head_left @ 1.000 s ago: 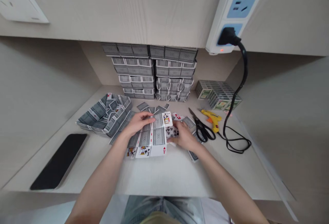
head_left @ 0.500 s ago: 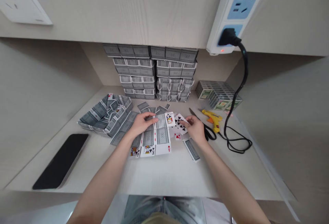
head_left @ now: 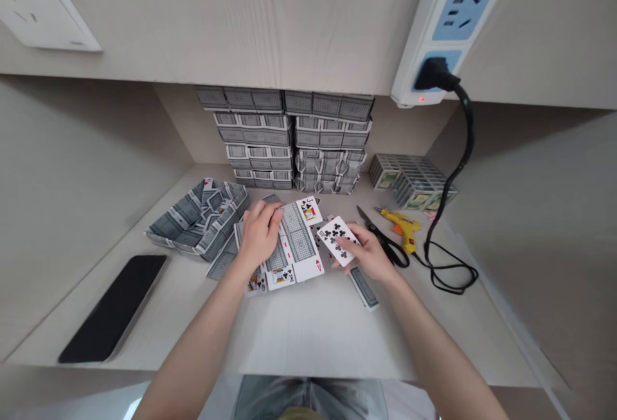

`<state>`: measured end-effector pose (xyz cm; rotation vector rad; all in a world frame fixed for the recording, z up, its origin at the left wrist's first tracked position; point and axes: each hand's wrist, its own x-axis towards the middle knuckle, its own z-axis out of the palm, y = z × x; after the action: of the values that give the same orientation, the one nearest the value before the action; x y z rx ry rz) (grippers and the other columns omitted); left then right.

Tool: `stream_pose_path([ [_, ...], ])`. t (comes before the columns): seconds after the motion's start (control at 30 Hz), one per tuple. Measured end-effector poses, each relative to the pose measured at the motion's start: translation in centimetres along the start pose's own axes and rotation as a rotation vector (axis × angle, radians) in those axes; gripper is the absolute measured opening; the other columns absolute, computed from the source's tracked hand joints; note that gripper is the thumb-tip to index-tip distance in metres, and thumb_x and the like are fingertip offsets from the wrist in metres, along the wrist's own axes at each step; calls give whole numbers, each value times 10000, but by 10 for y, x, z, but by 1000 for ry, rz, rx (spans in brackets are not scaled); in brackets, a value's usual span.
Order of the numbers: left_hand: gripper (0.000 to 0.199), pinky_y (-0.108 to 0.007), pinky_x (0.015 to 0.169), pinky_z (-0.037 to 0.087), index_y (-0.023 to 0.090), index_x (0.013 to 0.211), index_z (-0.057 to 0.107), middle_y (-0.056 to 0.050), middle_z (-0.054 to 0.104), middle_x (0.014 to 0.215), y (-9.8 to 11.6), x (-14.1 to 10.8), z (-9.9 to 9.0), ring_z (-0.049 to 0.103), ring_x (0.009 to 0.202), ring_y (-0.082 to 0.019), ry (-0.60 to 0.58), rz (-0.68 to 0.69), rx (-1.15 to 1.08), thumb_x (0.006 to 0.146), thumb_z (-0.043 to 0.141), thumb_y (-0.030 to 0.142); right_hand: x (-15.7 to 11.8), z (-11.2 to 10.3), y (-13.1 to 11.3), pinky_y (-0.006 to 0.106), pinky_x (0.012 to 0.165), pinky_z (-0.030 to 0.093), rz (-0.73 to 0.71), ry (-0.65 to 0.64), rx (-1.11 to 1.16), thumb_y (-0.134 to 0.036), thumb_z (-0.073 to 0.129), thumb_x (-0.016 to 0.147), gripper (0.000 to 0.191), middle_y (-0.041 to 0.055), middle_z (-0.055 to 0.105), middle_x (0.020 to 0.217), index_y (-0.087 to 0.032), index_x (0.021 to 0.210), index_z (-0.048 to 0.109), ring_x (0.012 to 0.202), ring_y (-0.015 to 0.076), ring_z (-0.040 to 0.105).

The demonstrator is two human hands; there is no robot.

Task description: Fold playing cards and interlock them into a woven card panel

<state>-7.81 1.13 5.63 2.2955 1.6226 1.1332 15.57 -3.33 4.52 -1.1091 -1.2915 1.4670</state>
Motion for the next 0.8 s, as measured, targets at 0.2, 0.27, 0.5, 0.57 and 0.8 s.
stream_pose_path([
  [0.2,308,-334,775,324,192,1028,562,-63,570,946,-4,-1,8,508,935,-207,-17,29,64,897,320,332,2,1,6,238,296,379,12,6,-93,-447,610,693,320,14,610,579,-183,871,571,440,179,591],
  [0.27,307,-332,765,325,188,1013,566,-65,573,938,-6,-2,14,512,926,-205,1,20,68,897,323,333,3,0,8,234,298,375,17,5,-95,-447,601,701,321,14,612,587,-187,886,566,441,174,590],
  [0.5,302,-334,751,336,180,948,564,-64,583,922,-14,-5,34,519,914,-210,-11,7,103,899,316,344,5,0,11,220,289,342,82,38,-118,-433,591,714,301,22,627,603,-193,888,542,419,161,574],
  [0.57,304,-334,744,340,183,924,562,-62,584,905,-15,-5,37,522,902,-211,-9,-1,120,901,308,350,4,-1,10,210,297,345,62,43,-127,-428,571,735,290,9,613,574,-191,895,525,425,155,574],
  [0.8,294,-328,725,354,189,889,550,-56,586,877,-17,-5,39,529,886,-210,-3,2,142,900,309,357,3,0,8,204,311,381,58,-66,-171,-444,539,759,263,-11,595,598,-222,864,446,448,141,576],
])
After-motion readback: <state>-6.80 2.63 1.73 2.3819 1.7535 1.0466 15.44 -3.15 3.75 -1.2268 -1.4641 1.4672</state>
